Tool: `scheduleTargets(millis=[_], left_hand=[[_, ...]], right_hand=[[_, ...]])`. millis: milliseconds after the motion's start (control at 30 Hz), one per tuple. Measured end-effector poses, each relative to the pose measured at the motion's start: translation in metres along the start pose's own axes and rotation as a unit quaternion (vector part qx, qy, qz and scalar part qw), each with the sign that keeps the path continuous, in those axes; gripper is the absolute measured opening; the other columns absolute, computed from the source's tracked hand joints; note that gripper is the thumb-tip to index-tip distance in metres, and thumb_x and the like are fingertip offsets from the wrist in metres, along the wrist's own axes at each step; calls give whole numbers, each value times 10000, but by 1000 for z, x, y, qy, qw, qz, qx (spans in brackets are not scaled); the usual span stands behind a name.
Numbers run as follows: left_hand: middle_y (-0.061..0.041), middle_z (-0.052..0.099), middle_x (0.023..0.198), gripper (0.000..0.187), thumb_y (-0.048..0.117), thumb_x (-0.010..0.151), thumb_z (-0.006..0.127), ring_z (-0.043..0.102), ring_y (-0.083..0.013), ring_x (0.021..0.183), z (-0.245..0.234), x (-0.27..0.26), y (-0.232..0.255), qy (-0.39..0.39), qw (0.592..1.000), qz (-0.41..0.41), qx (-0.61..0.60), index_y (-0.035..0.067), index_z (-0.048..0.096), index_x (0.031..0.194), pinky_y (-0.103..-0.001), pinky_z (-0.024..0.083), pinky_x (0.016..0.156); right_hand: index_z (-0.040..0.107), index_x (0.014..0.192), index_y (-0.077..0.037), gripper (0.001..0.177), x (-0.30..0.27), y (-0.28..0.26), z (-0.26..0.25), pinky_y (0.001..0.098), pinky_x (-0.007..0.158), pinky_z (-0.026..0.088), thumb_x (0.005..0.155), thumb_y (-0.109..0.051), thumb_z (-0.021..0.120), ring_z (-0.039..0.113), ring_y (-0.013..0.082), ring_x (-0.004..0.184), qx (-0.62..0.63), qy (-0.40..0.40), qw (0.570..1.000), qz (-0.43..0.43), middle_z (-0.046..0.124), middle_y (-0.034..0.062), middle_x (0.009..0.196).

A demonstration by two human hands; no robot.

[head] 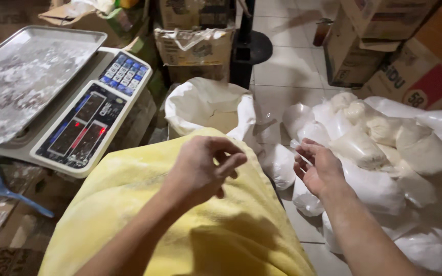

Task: The person scoops white powder from a large sack into a plastic bag placed on a digital scale, adjusts the amount to reach a target weight, then ties the bag closed. The process is repeated for multiple bags.

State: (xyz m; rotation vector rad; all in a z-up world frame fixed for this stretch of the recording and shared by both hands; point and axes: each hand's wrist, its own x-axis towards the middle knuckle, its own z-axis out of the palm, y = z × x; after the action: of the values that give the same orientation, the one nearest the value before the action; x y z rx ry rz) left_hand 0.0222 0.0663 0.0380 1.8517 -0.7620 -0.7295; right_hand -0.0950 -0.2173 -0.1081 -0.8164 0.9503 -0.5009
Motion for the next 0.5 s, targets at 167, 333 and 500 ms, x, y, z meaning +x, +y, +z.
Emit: scheduleTargets(millis=[167, 333, 500], left_hand=[[-94, 625, 505, 524, 451, 949, 655, 564, -156, 443, -51, -24, -15, 97, 986, 2, 137, -11, 830, 776, -352, 463, 476], [-125, 607, 550, 622, 472, 1052, 468, 571, -209, 493, -95, -54, -50, 192, 973, -97, 87, 2, 800, 815, -375, 472, 525], [-101, 753, 732, 382, 361, 971, 514, 731, -202, 706, -132, -92, -90, 257, 950, -129, 120, 57, 743, 1011, -353, 559, 713]], right_hand=[[635, 1149, -163, 257, -9, 1, 43, 333, 647, 504, 902, -93, 630, 569, 175, 753, -27, -34, 999, 9, 637, 36, 915], [629, 1143, -175, 237, -29, -1, 103, 336, 645, 495, 914, -117, 637, 565, 166, 733, -75, -87, 993, 3, 633, 32, 903], [640, 1161, -153, 257, -66, 12, 188, 317, 693, 508, 911, -101, 673, 568, 141, 745, -113, -157, 981, 6, 629, 22, 932]])
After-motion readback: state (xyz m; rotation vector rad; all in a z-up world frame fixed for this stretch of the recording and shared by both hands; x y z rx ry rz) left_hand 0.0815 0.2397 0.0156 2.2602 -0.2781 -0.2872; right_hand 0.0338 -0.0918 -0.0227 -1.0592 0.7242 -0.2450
